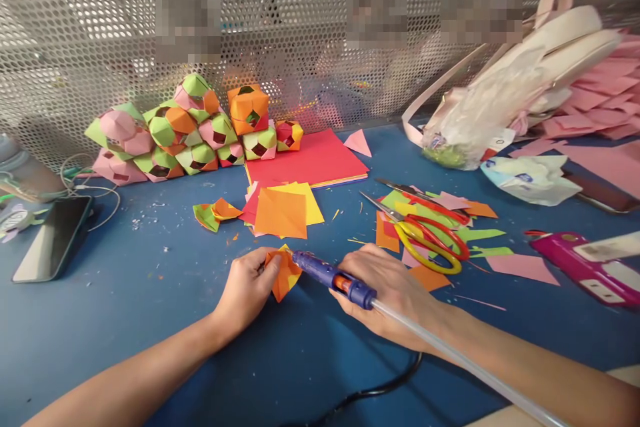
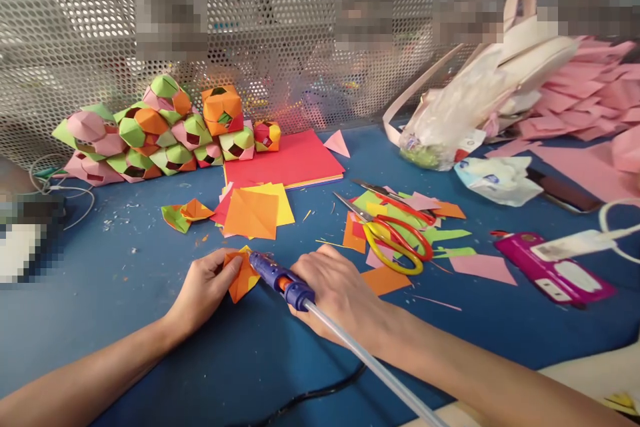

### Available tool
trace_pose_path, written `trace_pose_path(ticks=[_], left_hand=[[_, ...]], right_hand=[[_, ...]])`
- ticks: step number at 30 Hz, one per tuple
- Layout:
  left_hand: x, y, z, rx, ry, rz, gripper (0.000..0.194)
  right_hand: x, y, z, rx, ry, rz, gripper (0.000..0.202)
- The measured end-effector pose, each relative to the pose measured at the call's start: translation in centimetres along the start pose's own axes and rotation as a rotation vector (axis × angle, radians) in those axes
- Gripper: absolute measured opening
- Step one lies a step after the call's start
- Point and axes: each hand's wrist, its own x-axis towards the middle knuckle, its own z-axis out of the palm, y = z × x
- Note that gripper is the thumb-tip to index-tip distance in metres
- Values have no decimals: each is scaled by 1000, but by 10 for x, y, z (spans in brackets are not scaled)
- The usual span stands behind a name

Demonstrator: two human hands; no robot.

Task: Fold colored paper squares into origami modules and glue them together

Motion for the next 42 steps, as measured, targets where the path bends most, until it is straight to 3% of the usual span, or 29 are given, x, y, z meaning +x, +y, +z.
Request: trace_pose_path(ticks=[18, 33, 37, 42], left_hand=[[0, -2, 1, 10, -25, 20, 27], [2, -1, 0, -78, 9, -73, 29], [4, -1, -3, -161, 23, -136, 30], [4, -2, -4, -248, 26, -176, 31]], right_hand=[[-2, -2, 2, -6, 28, -19, 7], [-2, -4, -2, -12, 9, 32, 10], [-8, -1, -6, 71, 59, 153, 19], [-14, 18, -11, 137, 50, 484, 32]])
